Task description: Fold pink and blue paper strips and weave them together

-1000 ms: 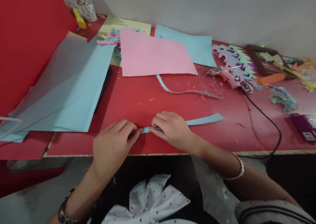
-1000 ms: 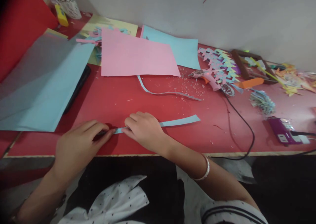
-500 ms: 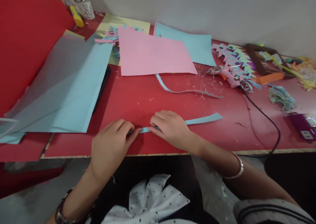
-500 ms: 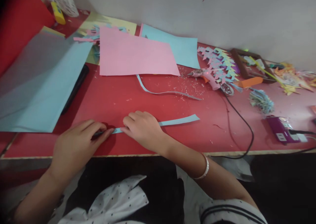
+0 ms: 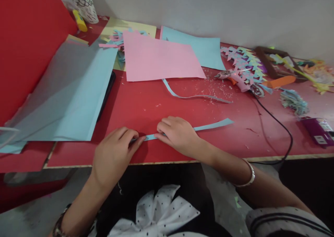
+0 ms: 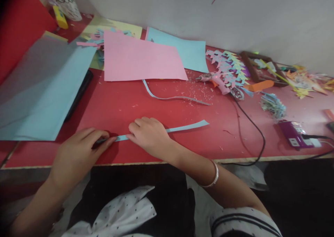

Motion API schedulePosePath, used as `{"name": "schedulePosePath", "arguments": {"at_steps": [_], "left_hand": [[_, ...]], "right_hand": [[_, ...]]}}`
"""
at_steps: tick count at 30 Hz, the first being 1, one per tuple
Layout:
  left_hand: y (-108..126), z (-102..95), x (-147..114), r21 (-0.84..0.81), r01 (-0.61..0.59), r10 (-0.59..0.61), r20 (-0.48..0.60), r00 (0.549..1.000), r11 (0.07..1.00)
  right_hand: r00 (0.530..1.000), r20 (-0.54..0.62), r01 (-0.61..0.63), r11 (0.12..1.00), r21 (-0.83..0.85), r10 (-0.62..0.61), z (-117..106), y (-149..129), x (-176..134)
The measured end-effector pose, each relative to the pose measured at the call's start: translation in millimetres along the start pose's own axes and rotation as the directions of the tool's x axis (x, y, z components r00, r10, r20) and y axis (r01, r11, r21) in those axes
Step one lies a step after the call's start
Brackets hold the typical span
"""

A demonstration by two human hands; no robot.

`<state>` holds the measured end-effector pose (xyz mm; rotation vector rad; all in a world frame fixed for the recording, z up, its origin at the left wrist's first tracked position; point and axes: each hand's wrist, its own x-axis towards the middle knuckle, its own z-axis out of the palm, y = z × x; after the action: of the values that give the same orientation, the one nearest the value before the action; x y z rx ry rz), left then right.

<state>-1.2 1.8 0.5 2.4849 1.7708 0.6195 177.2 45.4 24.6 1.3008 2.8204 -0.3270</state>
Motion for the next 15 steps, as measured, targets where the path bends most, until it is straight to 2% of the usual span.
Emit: {"name": "schedulePosePath", "arguments": {"at_steps": [10,15], "left_hand": [[-2.3,-3.8,1.2,0.015,0.017,-0.018,0.071,0.997,1.0],[-7.7,-6.2,-1.4,0.006,0.053,-0.053,0.05,0.997,0.999]], "right_hand": [[1.0,-0.011,0.016,1.0,-0.007,-0.016,0.0,0.9,0.7],[1.0,-0.002,0.017,1.0,0.0,-0.017,0.1,1.2,2.0]]}}
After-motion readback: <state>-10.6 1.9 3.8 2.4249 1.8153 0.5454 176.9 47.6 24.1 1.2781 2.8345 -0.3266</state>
